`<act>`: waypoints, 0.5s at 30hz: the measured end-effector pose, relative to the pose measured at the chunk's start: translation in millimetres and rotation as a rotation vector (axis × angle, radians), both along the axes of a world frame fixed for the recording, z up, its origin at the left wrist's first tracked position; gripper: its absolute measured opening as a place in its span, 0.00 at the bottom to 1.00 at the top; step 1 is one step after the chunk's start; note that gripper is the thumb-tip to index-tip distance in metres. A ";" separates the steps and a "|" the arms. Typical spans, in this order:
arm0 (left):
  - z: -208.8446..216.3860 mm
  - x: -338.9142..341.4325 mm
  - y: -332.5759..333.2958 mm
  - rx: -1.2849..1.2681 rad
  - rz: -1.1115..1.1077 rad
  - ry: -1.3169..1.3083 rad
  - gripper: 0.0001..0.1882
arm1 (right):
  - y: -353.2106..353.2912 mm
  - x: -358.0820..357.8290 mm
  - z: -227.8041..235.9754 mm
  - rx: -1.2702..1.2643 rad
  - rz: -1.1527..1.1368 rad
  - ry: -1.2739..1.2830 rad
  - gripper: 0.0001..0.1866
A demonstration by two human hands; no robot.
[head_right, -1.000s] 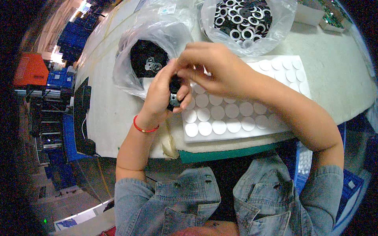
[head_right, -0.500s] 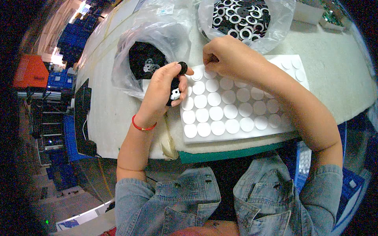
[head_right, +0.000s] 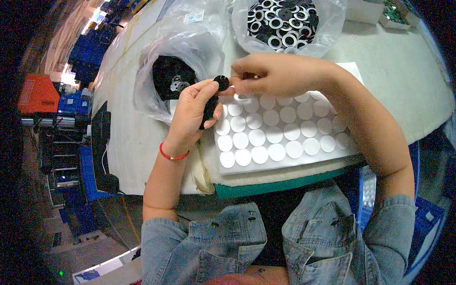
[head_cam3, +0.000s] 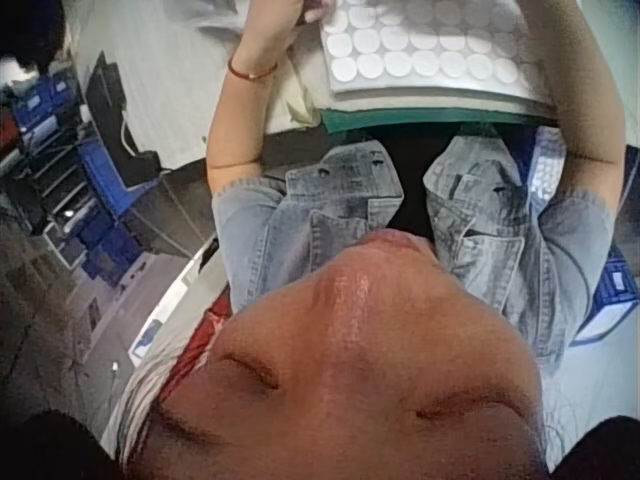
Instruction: The person assembles components by taking white rings and black plastic pieces from bags and attaching the rings onto the pieces by hand.
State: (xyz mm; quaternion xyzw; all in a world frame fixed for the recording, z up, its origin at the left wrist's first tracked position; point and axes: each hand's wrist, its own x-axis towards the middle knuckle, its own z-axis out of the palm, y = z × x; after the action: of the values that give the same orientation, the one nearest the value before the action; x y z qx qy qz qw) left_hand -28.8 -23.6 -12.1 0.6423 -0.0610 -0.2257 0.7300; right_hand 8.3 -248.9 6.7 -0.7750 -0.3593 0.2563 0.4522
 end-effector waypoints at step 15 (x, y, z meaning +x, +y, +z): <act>8.3 -5.0 0.9 -0.003 -0.083 0.039 0.19 | 29.6 -10.0 -21.3 0.398 -0.364 -0.218 0.06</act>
State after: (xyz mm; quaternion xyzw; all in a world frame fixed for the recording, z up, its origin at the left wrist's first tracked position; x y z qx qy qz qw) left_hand -33.8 -22.7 -3.8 0.6335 -0.0737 -0.2678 0.7221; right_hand -1.7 -219.3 -14.6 -0.7459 -0.3040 0.0104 0.5926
